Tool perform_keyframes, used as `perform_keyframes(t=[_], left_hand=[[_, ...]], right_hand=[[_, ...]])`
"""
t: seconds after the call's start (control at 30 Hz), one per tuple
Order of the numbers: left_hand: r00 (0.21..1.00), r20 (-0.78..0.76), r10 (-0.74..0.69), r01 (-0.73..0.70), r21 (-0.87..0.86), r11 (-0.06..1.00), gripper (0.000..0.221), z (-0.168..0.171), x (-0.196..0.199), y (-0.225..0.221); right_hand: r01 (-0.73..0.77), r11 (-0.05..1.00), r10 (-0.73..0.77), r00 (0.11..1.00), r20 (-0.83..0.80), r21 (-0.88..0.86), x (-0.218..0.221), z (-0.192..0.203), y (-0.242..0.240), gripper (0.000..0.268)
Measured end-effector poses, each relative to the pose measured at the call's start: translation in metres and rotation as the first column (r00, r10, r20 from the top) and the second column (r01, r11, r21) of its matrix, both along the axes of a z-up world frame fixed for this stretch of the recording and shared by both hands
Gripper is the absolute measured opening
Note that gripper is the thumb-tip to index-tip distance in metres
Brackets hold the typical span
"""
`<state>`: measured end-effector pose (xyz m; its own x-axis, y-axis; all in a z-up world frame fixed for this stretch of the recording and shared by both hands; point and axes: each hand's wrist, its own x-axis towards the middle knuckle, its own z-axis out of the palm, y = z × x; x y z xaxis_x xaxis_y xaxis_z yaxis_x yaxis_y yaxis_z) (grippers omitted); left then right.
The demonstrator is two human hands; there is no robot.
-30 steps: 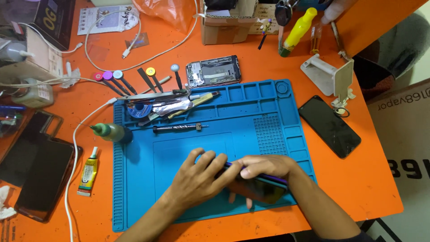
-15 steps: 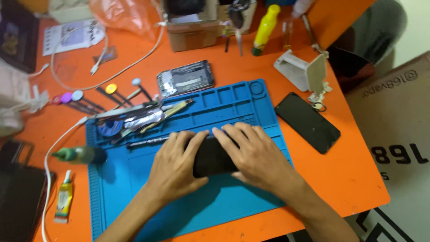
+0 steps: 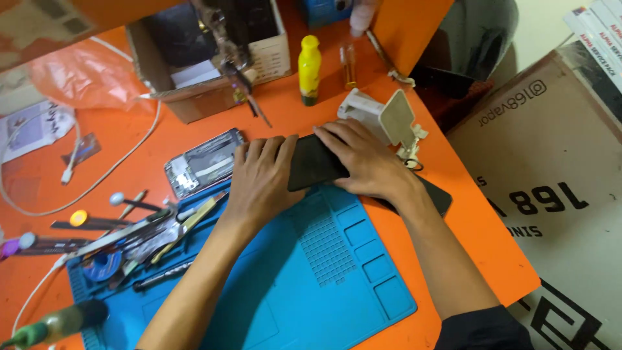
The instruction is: Disassembling a mobile phone by prying off the back cover and inspecting internal parts
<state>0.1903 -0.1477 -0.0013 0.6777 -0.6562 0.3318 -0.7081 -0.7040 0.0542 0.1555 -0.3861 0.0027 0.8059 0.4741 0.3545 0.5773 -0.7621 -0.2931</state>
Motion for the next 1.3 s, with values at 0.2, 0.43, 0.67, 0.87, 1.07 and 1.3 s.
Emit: perform_keyframes(t=[0.2, 0.43, 0.67, 0.87, 1.07, 1.3], left_hand=[[0.995, -0.094, -0.019, 0.020, 0.003, 1.000, 0.089, -0.015, 0.006, -0.002], [0.989, -0.145, 0.004, 0.001, 0.034, 0.999, 0.091, -0.005, 0.000, -0.002], [0.994, -0.106, -0.036, 0.038, 0.015, 0.999, 0.091, 0.007, -0.019, 0.014], [0.964, 0.223, -0.143, 0.142, 0.019, 0.990, 0.083, 0.033, -0.045, -0.011], [0.895, 0.246, -0.371, 0.377, 0.024, 0.926, 0.079, 0.010, -0.055, -0.075], [0.849, 0.241, -0.470, 0.466, 0.077, 0.881, 0.084, -0.029, -0.048, -0.119]], right_hand=[[0.075, 0.991, -0.096, 0.975, -0.198, -0.115, 0.001, -0.007, 0.000, 0.092], [0.115, 0.979, -0.142, 0.977, -0.157, -0.170, -0.008, -0.010, 0.011, 0.097], [0.153, 0.977, -0.165, 0.983, -0.074, -0.152, -0.037, 0.003, 0.021, 0.090], [0.222, 0.968, -0.236, 0.963, -0.130, -0.119, -0.092, 0.028, -0.003, 0.082], [0.519, 0.846, -0.533, 0.832, -0.151, -0.127, -0.148, 0.024, -0.037, 0.089], [0.649, 0.754, -0.656, 0.737, -0.165, -0.099, -0.157, -0.009, -0.052, 0.093]])
